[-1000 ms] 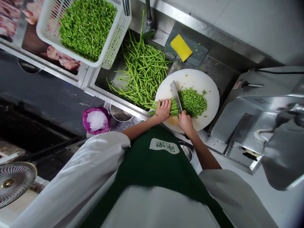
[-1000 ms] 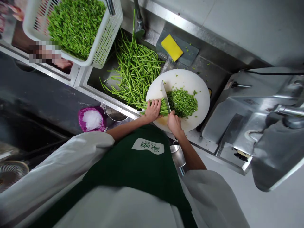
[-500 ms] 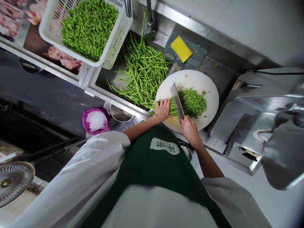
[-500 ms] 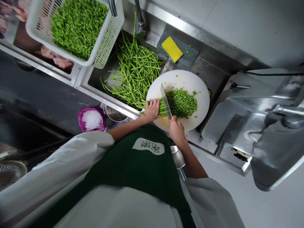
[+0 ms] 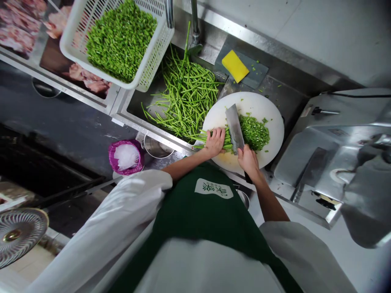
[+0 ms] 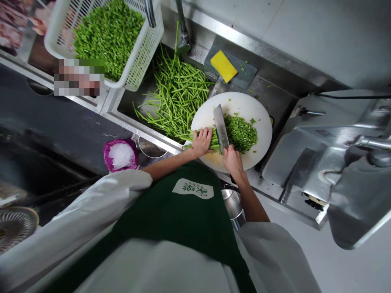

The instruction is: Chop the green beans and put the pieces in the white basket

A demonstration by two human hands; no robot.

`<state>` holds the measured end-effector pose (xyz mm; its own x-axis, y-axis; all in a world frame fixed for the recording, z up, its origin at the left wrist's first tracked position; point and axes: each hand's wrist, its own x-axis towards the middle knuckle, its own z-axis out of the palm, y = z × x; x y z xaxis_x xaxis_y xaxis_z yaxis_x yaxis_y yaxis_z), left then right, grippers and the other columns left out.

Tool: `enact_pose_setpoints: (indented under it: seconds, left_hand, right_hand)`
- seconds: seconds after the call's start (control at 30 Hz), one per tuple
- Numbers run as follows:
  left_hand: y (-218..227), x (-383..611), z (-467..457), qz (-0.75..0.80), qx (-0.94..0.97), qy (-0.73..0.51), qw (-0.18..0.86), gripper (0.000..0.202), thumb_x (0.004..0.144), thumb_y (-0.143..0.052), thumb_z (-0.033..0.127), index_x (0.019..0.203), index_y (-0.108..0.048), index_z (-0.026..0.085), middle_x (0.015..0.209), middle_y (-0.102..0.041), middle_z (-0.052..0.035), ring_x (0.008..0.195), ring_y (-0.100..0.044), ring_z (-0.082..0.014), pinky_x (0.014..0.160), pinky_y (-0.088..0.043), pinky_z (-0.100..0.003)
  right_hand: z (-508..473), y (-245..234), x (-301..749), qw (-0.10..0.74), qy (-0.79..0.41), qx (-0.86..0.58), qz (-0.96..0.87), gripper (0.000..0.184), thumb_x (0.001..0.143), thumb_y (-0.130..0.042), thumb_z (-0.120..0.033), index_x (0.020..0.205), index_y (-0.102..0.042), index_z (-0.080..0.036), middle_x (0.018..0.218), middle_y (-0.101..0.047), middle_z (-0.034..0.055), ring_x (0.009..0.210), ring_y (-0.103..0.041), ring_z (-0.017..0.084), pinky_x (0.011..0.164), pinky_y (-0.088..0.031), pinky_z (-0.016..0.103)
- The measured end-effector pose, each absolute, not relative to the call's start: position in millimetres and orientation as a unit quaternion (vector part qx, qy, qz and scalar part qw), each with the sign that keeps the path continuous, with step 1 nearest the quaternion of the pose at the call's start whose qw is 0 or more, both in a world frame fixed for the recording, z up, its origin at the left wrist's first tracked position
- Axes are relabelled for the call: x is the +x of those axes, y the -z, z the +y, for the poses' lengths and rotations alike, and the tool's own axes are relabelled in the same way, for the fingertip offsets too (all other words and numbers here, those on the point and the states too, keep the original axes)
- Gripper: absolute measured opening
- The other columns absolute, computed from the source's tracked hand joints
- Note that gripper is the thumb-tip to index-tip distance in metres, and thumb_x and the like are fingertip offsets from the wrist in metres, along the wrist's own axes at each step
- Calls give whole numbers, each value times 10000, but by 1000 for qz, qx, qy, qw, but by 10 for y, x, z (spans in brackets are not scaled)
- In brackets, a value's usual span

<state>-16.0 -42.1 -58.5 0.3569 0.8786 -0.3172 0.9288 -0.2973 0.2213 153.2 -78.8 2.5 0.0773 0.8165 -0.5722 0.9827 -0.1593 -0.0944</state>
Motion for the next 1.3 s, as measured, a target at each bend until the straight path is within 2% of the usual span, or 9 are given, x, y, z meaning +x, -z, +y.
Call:
enact_pose_setpoints:
  seconds: [0.17, 0.47, 0.67, 0.77, 0.87, 0.93, 1.1, 1.2, 1.3]
  left_hand:
    - [502, -269, -440, 569, 801, 68, 173, 1125, 800, -752, 623, 1638, -258, 58, 1637, -322, -275, 1527, -236, -475, 1232, -172, -647]
    - [631, -295, -422, 539, 820, 81, 175, 912, 893, -653, 465, 1626, -301, 53, 1579, -416, -240, 1435, -369, -431, 1224, -227, -608]
    - [566, -376, -378, 543, 806, 69, 224, 928, 895, -644, 582, 1621, -316, 105, 1571, -420, -230, 1414, -379, -412, 1212, -223, -622]
    - [521, -419, -229, 575, 767, 43, 282, 757, 942, -561, 641, 1516, -484, 153, 1484, -508, -208, 1333, -450, -387, 1135, -333, -591]
    - [568, -402, 68, 625, 719, 13, 304, 478, 1022, -463, 546, 1214, -708, 183, 1291, -638, -175, 1248, -501, -367, 1038, -405, -533]
    - [640, -373, 292, 639, 709, 7, 300, 340, 1014, -518, 426, 1063, -753, 184, 1173, -693, -158, 1221, -525, -358, 1025, -409, -510]
    - [748, -406, 591, 638, 699, 21, 322, 189, 906, -613, 162, 1007, -772, 151, 1031, -756, -117, 1030, -634, -262, 990, -455, -404]
    - [752, -472, 530, 627, 709, 9, 322, 187, 889, -632, 179, 996, -782, 149, 996, -766, -113, 974, -647, -248, 950, -489, -367]
    - [770, -483, 459, 611, 738, 17, 287, 197, 888, -636, 227, 1001, -783, 161, 1019, -758, -139, 1082, -635, -297, 996, -489, -418]
  right_hand:
    - [-975, -381, 1437, 170, 250, 715, 630, 335, 1085, -335, -311, 1237, -540, -94, 1021, -719, 187, 939, -695, 285, 778, -438, 324]
    - [-877, -149, 1273, 195, 289, 699, 625, 296, 1067, -363, -262, 1244, -516, -80, 1071, -716, 216, 1015, -697, 296, 832, -464, 333]
    - [-794, 191, 1179, 164, 271, 718, 619, 311, 1081, -329, -269, 1266, -499, -86, 1089, -717, 216, 1005, -708, 290, 828, -468, 330]
    - [-802, 213, 1217, 154, 277, 719, 619, 312, 1080, -346, -285, 1274, -500, -96, 1087, -720, 208, 1011, -706, 288, 831, -466, 326]
    - [-802, 202, 1263, 149, 279, 719, 619, 324, 1078, -352, -294, 1284, -501, -92, 1096, -721, 208, 1022, -702, 290, 834, -466, 325]
    - [-798, 203, 1276, 147, 278, 720, 619, 326, 1077, -350, -289, 1284, -503, -89, 1095, -722, 209, 1020, -703, 294, 834, -467, 329]
    - [-798, 216, 1271, 138, 278, 718, 623, 332, 1079, -356, -286, 1295, -507, -85, 1081, -722, 213, 1007, -709, 300, 828, -475, 336]
    - [-800, 213, 1268, 134, 279, 718, 624, 341, 1083, -363, -290, 1307, -506, -76, 1074, -719, 217, 1016, -708, 298, 845, -474, 335]
    - [-797, 204, 1266, 135, 281, 718, 622, 340, 1085, -365, -289, 1308, -504, -73, 1077, -718, 219, 1022, -705, 291, 856, -473, 330]
